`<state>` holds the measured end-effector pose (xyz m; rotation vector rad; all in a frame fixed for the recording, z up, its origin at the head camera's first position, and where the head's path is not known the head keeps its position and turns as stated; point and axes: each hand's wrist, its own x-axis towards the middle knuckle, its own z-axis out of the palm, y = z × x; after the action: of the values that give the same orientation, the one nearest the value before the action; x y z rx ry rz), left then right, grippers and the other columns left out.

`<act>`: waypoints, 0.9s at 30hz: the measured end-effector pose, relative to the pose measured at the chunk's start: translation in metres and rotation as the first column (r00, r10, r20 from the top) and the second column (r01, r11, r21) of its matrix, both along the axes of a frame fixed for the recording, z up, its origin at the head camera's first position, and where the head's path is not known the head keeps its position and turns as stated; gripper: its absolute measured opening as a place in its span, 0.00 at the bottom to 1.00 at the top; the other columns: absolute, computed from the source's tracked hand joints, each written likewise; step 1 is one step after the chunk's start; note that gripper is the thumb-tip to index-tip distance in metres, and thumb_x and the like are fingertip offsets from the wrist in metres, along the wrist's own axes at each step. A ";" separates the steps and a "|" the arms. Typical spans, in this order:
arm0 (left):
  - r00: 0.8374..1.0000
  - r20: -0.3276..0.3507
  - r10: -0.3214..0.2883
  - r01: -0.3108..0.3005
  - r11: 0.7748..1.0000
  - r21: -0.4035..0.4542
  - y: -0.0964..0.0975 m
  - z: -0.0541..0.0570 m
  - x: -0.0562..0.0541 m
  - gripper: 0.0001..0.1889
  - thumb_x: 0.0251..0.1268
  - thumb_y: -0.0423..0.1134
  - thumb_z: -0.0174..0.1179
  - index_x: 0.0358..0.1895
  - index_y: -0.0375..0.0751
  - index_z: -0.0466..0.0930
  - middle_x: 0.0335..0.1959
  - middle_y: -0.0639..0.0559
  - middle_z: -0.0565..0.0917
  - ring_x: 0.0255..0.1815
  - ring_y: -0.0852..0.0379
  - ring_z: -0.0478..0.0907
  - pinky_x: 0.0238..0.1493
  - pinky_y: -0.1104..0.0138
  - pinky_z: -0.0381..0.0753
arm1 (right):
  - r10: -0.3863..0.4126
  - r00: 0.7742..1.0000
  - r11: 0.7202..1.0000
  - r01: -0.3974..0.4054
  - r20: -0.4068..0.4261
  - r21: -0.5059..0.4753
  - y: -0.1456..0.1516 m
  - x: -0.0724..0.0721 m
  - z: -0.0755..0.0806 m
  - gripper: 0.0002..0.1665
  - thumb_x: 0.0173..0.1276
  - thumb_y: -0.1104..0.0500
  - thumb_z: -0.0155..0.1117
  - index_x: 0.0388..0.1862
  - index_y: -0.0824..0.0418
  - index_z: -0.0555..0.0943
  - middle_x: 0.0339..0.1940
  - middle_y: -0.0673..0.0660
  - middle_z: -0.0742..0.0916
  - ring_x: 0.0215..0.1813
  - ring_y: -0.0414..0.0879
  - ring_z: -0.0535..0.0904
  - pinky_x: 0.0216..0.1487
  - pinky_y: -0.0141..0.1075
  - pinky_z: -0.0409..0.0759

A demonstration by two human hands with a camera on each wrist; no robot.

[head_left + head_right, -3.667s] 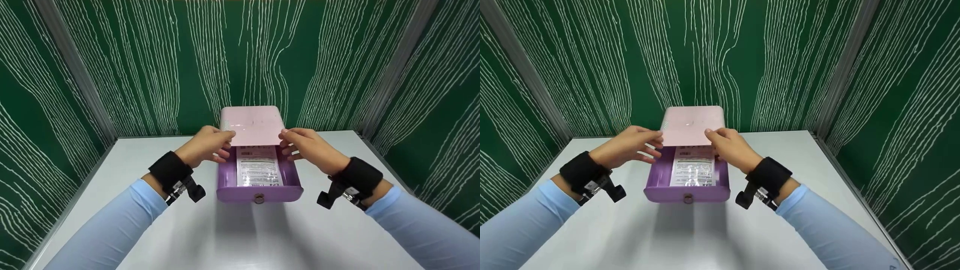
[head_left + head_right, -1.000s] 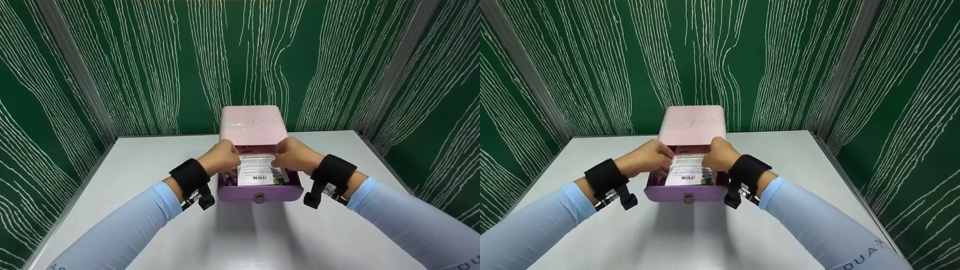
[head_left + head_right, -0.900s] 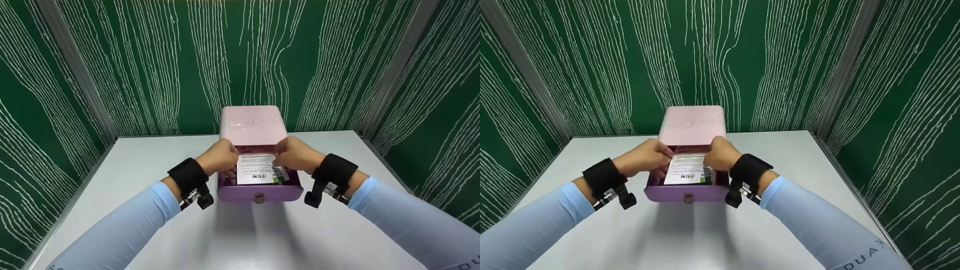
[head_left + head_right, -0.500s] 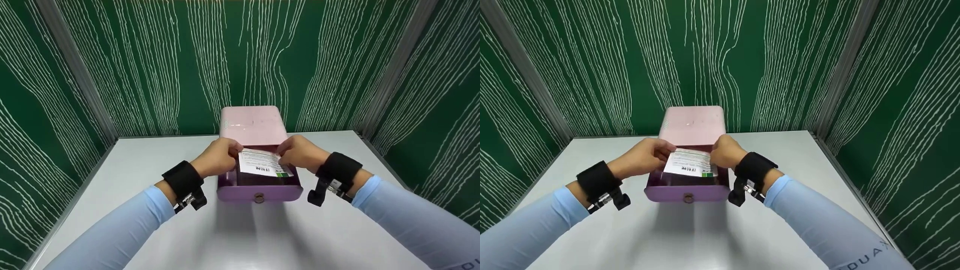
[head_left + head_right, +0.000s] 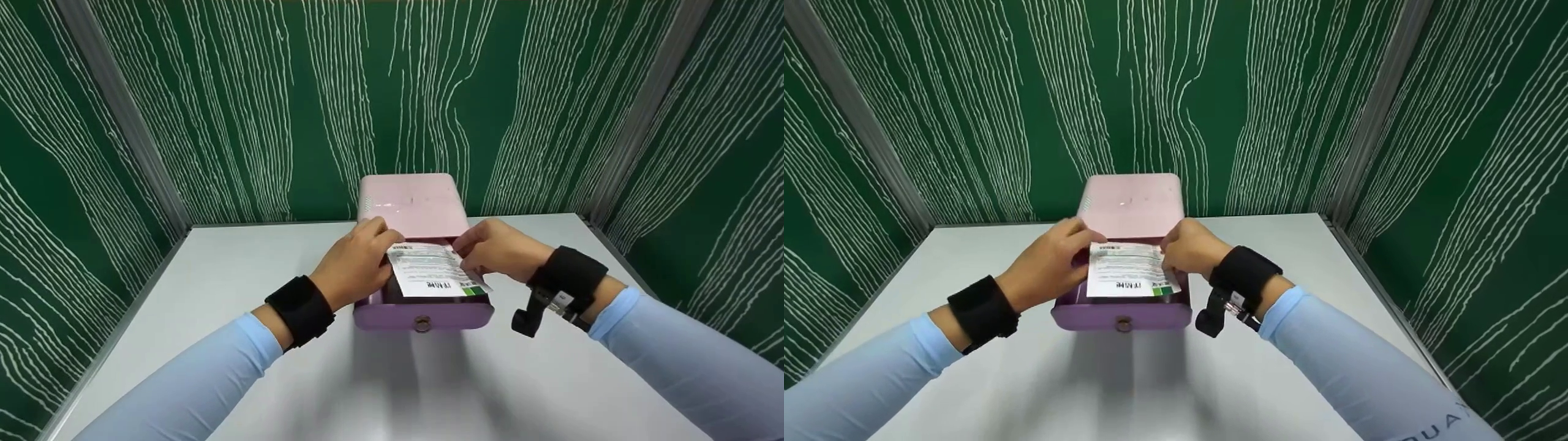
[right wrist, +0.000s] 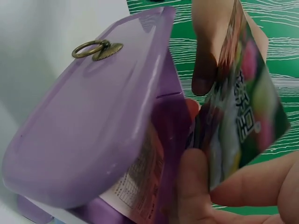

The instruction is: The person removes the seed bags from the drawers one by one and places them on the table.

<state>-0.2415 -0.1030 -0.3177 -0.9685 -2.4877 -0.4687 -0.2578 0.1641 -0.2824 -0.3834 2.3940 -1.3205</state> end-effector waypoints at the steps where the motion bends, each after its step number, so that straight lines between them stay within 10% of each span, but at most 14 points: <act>1: 0.998 -0.055 -0.034 0.032 0.999 -0.025 -0.001 0.000 -0.001 0.18 0.65 0.22 0.65 0.58 0.34 0.87 0.45 0.42 0.84 0.47 0.47 0.81 0.50 0.58 0.86 | 0.011 1.000 1.000 -0.011 0.000 0.004 0.000 0.001 0.001 0.30 0.62 0.76 0.59 0.66 0.79 0.80 0.53 0.63 0.88 0.47 0.44 0.84 0.45 0.30 0.84; 7: 0.940 -0.239 -0.241 0.209 0.966 -0.153 -0.006 0.000 -0.004 0.20 0.70 0.21 0.64 0.62 0.37 0.88 0.61 0.40 0.89 0.65 0.45 0.87 0.67 0.57 0.86 | 0.048 0.999 0.998 -0.048 0.006 0.046 0.003 0.006 0.008 0.31 0.66 0.73 0.61 0.70 0.78 0.78 0.60 0.64 0.87 0.50 0.45 0.84 0.52 0.31 0.86; 16: 0.860 -0.376 -0.346 0.304 0.938 -0.168 -0.011 -0.002 -0.007 0.14 0.66 0.23 0.72 0.53 0.35 0.90 0.49 0.44 0.94 0.51 0.50 0.93 0.56 0.60 0.91 | 0.044 0.997 0.999 -0.045 0.062 0.009 0.004 0.008 0.016 0.29 0.71 0.71 0.58 0.71 0.76 0.77 0.58 0.62 0.86 0.48 0.45 0.83 0.48 0.31 0.84; 27: 0.924 -0.235 -0.303 0.344 0.926 0.158 -0.015 0.012 -0.012 0.11 0.71 0.21 0.65 0.52 0.30 0.90 0.45 0.40 0.94 0.48 0.45 0.94 0.53 0.57 0.92 | -0.018 0.997 0.989 0.006 -0.081 -0.145 0.006 0.007 0.014 0.35 0.72 0.78 0.50 0.79 0.75 0.69 0.72 0.75 0.78 0.56 0.50 0.86 0.60 0.44 0.90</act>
<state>-0.2533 -0.1180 -0.3061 -1.2836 -2.0574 -0.6668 -0.2505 0.1701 -0.2680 -0.4728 2.3775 -1.5165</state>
